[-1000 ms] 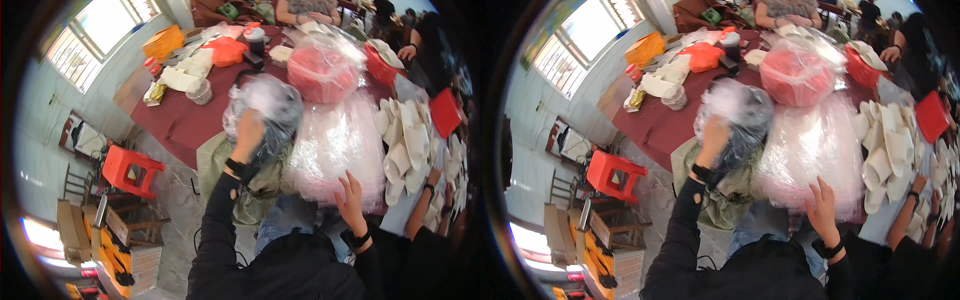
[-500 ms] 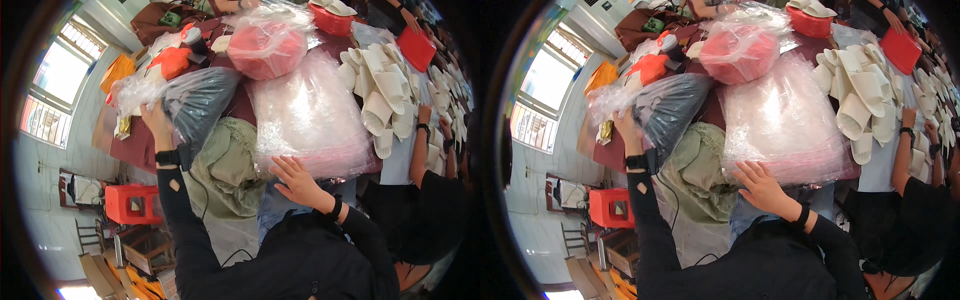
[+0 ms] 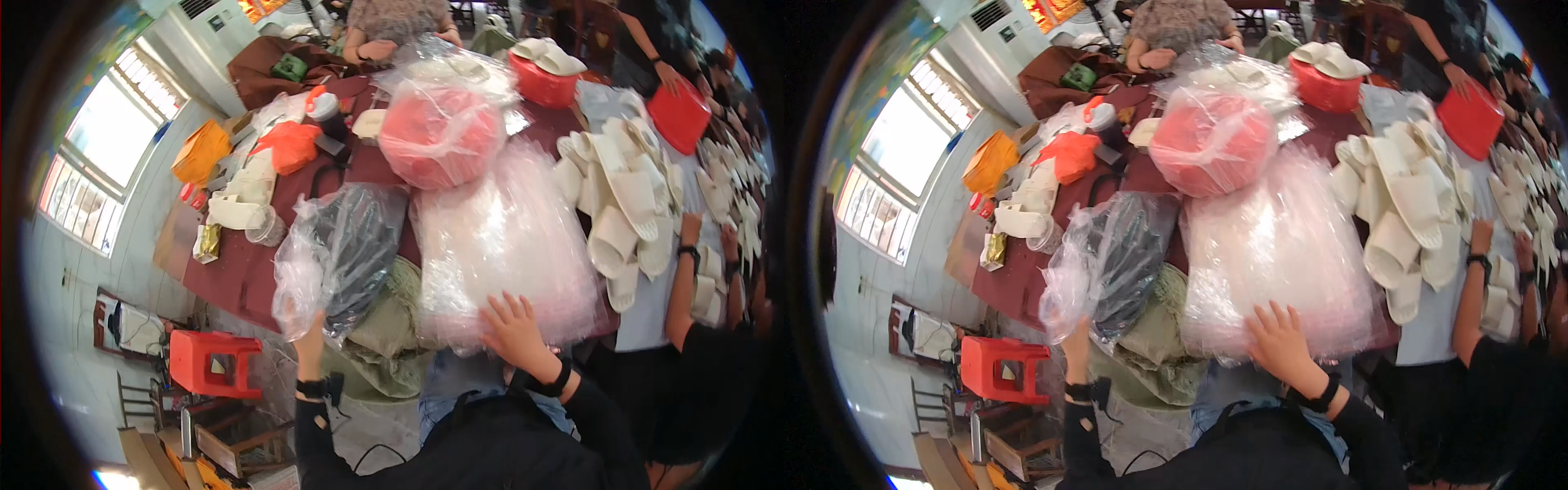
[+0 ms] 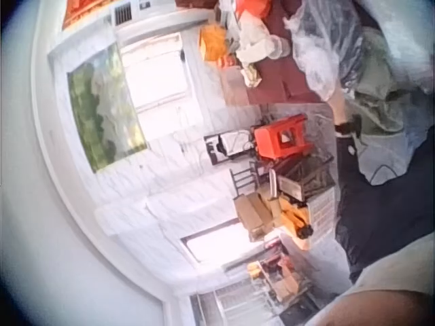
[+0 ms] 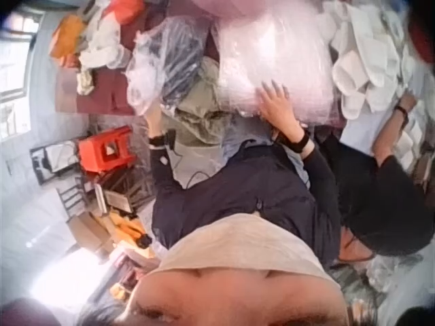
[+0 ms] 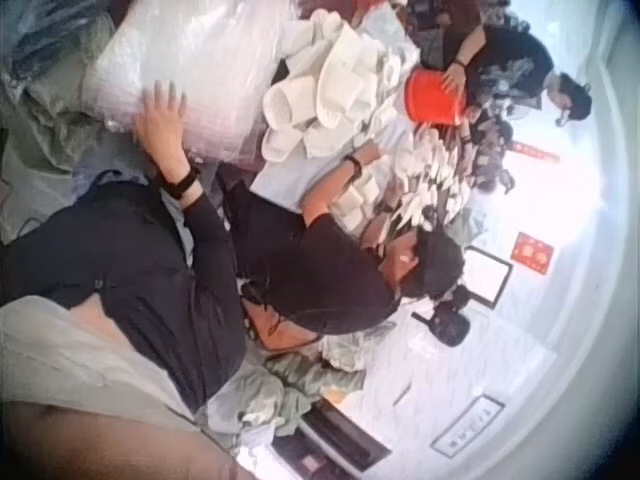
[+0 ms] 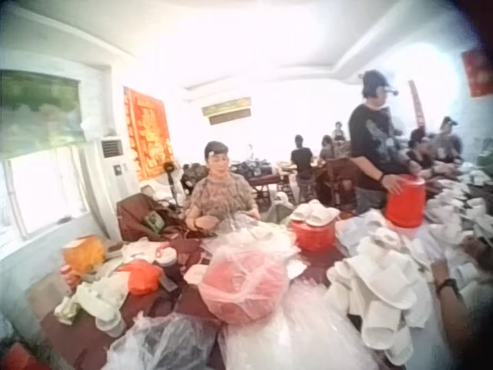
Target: Packing white slippers into plastic bags in a workshop environment.
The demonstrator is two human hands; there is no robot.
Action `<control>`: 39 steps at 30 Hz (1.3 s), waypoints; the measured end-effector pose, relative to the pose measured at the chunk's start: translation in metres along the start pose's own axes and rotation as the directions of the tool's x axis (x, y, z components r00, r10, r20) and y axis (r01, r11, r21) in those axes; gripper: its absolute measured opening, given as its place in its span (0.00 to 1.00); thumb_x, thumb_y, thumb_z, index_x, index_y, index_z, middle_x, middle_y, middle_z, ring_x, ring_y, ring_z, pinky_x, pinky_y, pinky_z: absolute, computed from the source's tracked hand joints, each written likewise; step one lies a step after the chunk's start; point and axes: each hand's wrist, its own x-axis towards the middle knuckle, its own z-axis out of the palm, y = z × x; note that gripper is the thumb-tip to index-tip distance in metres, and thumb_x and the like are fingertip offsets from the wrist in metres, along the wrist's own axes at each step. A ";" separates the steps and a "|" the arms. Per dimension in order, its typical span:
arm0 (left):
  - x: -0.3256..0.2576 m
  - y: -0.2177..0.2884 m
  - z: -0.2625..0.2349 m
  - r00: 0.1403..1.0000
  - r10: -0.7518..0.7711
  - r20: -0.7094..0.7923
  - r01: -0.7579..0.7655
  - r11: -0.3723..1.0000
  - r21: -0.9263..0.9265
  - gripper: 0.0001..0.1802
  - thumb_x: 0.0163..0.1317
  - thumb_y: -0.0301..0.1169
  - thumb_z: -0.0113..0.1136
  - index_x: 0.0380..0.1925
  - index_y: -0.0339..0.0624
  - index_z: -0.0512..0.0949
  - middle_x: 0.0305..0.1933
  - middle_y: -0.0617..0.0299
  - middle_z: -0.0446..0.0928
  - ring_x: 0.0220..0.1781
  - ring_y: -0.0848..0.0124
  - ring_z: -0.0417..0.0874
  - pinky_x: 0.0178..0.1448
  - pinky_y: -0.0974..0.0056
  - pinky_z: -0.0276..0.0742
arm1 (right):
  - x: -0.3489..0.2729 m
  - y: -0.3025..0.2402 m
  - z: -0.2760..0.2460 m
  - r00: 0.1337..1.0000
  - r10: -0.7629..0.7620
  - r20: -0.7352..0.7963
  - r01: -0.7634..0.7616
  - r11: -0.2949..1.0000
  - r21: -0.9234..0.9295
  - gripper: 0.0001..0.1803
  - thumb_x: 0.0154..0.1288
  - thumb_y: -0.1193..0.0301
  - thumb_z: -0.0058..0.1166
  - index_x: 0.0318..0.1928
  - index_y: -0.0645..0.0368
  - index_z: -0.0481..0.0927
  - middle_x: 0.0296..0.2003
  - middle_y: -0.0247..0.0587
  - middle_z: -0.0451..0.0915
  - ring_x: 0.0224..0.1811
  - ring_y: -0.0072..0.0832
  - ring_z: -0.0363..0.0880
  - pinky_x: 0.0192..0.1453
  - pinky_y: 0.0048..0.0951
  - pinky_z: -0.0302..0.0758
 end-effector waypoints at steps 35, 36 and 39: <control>-0.130 0.133 -0.162 -0.097 -0.903 0.418 0.977 -0.167 -0.135 0.24 0.52 0.37 0.60 0.46 0.31 0.73 0.39 0.60 0.78 0.37 0.69 0.79 0.42 0.66 0.73 | 0.228 -0.023 -0.100 0.737 -0.663 0.133 0.404 0.589 0.700 0.12 0.39 0.73 0.56 0.31 0.54 0.78 0.24 0.34 0.74 0.27 0.31 0.70 0.37 0.32 0.62; -0.143 0.129 -0.177 -0.012 -0.920 0.391 0.940 -0.144 -0.309 0.24 0.54 0.34 0.57 0.49 0.31 0.71 0.42 0.59 0.77 0.40 0.68 0.78 0.44 0.65 0.73 | 0.230 -0.009 -0.108 0.766 -0.634 0.104 0.384 0.583 0.716 0.14 0.40 0.73 0.57 0.34 0.56 0.77 0.28 0.37 0.75 0.31 0.33 0.72 0.40 0.33 0.63; -0.188 0.104 -0.234 0.446 -0.891 0.079 0.884 0.426 -0.193 0.22 0.62 0.34 0.46 0.55 0.38 0.65 0.54 0.55 0.71 0.50 0.62 0.76 0.53 0.61 0.72 | 0.215 0.026 -0.129 0.783 -0.019 0.622 -0.508 0.557 0.657 0.19 0.46 0.74 0.55 0.43 0.63 0.74 0.39 0.48 0.76 0.45 0.40 0.74 0.56 0.42 0.62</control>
